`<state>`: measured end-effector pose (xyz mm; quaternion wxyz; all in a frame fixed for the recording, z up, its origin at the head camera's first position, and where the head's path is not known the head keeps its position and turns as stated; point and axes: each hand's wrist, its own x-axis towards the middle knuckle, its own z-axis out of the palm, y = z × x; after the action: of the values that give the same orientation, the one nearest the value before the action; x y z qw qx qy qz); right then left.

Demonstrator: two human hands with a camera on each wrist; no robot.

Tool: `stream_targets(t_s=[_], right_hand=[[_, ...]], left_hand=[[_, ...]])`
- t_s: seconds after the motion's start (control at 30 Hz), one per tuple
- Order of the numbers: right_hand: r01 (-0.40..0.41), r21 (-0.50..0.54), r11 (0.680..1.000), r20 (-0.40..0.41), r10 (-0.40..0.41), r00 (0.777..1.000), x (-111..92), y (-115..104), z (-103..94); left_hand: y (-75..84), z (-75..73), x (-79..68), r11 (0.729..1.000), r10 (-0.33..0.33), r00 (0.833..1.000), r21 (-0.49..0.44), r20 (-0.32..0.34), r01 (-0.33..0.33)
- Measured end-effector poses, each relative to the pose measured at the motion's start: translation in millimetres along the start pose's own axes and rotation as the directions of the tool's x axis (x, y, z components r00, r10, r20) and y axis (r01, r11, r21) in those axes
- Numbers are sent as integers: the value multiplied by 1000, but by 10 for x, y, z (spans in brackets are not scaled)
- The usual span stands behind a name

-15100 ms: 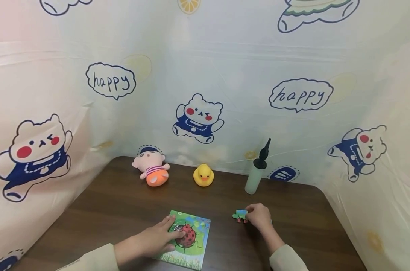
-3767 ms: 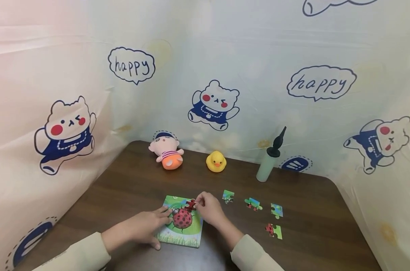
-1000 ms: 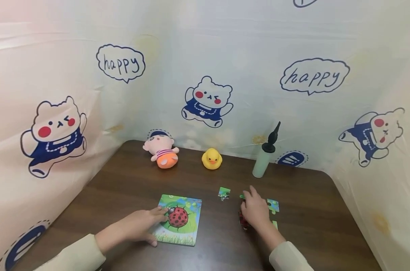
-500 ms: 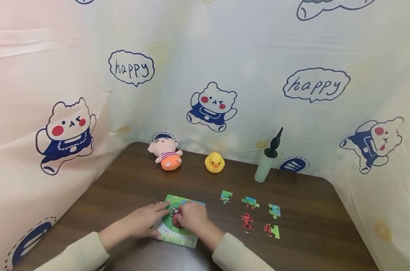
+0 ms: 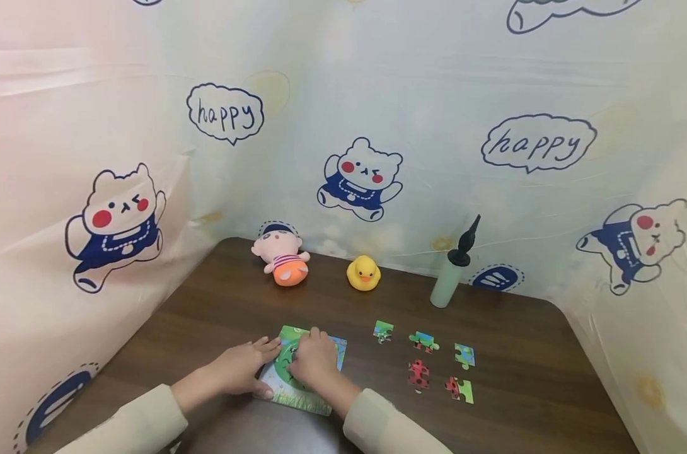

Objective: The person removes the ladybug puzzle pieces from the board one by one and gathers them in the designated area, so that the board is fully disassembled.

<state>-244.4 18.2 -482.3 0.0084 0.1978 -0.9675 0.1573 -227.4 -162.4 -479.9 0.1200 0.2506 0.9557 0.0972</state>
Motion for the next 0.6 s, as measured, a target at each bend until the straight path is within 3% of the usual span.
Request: stream_targets(t_s=[0.1,0.27,0.43,0.6], right_hand=[[-20,175,984,-26,25,999,10,6,3],[-14,454,891,-44,38,998,-32,94,-170],[-44,540,840,-10,59,998,-73,398,-453],[-126,515,848,-8,152,988,-110,938,-610]], left_hand=[[-29,0,-1,1000,0,1000,-29,10,0],[-53,21,45,999,23,1000,-35,11,-22],[-73,38,77,999,32,999,-39,-14,-33],[-58,24,114,999,4,1000,-39,-10,-4]])
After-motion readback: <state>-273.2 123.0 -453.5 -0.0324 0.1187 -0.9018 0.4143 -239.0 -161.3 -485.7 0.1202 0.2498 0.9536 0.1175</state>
